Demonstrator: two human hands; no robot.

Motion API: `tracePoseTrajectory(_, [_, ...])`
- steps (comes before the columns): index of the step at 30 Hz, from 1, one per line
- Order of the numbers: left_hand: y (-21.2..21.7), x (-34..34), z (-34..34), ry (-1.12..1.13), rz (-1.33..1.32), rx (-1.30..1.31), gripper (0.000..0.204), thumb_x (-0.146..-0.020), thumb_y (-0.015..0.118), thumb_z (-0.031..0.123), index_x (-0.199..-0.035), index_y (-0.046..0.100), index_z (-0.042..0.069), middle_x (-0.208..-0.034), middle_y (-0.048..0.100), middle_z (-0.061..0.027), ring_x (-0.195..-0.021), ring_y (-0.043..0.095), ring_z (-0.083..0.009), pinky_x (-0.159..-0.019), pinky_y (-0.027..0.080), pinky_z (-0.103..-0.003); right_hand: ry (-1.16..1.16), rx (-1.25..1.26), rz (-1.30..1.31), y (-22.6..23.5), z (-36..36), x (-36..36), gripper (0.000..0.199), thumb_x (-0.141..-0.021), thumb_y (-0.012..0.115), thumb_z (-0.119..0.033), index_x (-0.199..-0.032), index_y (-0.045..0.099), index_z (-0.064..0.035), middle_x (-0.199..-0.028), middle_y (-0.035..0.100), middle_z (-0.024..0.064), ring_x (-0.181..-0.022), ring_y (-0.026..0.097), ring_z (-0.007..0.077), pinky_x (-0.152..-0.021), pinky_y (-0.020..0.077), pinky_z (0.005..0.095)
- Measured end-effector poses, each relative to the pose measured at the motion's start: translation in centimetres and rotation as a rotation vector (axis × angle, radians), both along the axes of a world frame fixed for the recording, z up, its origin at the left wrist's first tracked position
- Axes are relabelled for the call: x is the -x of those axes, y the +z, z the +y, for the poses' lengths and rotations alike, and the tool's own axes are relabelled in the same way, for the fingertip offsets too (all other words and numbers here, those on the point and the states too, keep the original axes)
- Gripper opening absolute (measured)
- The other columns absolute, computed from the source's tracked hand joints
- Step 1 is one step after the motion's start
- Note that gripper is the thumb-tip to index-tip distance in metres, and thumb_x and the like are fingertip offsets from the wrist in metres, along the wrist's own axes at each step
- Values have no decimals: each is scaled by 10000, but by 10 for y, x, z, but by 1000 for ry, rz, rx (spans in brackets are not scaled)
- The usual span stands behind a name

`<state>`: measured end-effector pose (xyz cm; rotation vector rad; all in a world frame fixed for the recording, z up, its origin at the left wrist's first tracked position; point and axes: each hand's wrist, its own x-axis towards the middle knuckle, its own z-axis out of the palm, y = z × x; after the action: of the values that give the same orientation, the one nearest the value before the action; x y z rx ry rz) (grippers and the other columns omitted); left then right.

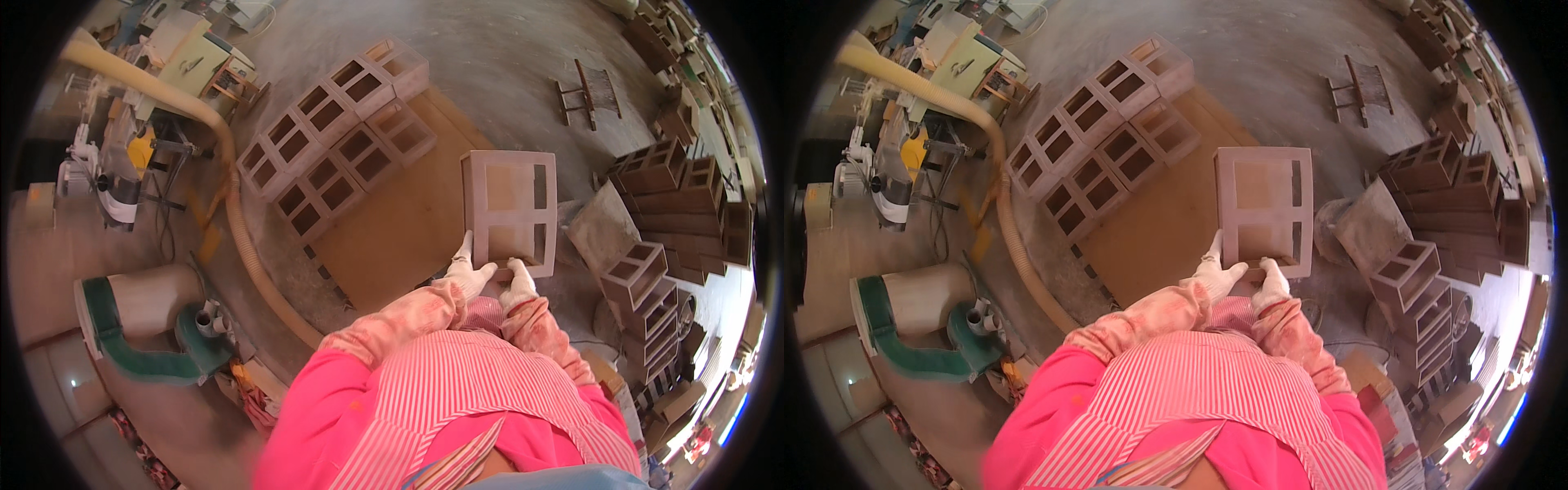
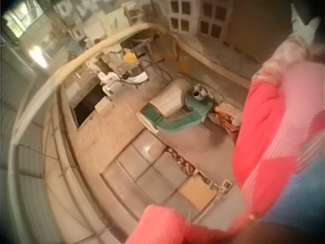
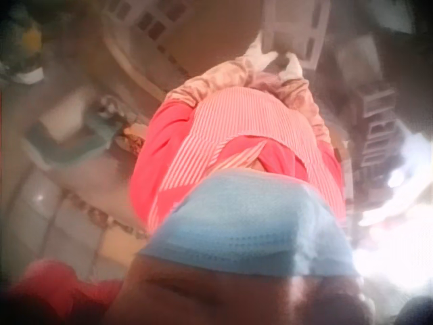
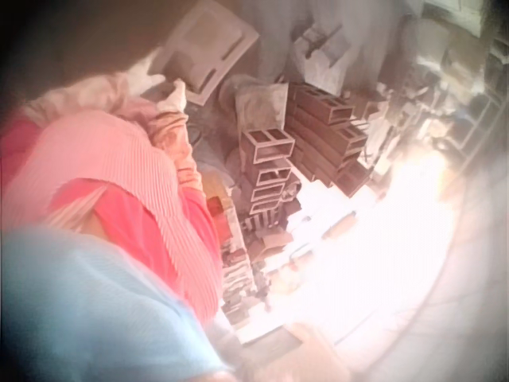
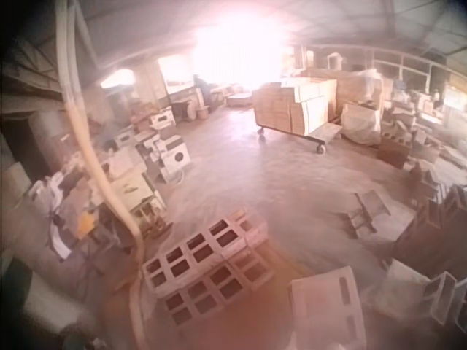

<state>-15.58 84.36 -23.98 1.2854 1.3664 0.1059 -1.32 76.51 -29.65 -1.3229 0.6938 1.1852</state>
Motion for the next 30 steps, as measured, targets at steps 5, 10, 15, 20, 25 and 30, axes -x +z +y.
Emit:
tracePoseTrajectory(5, [-82,48,6,193,-77,144,767,-967,710,369,-1613,464,36,-1503,606,-279,-1418,583,-374,-1164,484,-432,277,26,7,-79,102,-101,341,-940,734,-225,-1243,655,-90,-1161,676,123,-1064,694,329,-851,658,565])
tracePoseTrajectory(10, [-89,141,-127,308,511,258,712,-994,692,433,-1590,509,89,-1568,518,-295,-1461,497,-440,-1226,410,-485,448,157,-25,-188,238,-165,420,-935,772,-280,-1274,633,-74,-1259,622,123,-1077,673,326,-832,669,546])
tracePoseTrajectory(15, [-73,155,-259,218,673,528,409,-907,721,357,-1214,720,87,-1155,752,-183,-1002,717,-340,-934,578,-469,621,122,-132,-283,355,-184,569,-975,729,-273,-1459,568,-22,-1532,516,166,-1357,533,329,-927,671,515])
tracePoseTrajectory(20, [-96,98,-242,615,651,717,363,-909,708,345,-1165,712,87,-1106,732,-161,-962,688,-320,-898,560,-462,697,71,-104,-358,438,-177,580,-975,739,-303,-1448,572,-11,-1493,551,174,-1325,574,323,-966,663,499])
tracePoseTrajectory(25, [-100,57,-201,716,639,750,320,-911,696,332,-1116,703,86,-1056,712,-138,-923,659,-299,-861,542,-456,778,27,-103,-408,491,-162,558,-979,736,-291,-1416,585,22,-1454,588,184,-1303,607,338,-957,674,477])
tracePoseTrajectory(30, [-106,43,-193,759,652,793,280,-913,684,319,-1067,695,86,-1007,693,-115,-883,630,-279,-824,523,-449,838,19,-140,-440,525,-151,644,-987,734,-294,-1491,524,47,-1513,546,209,-1340,589,363,-982,664,456])
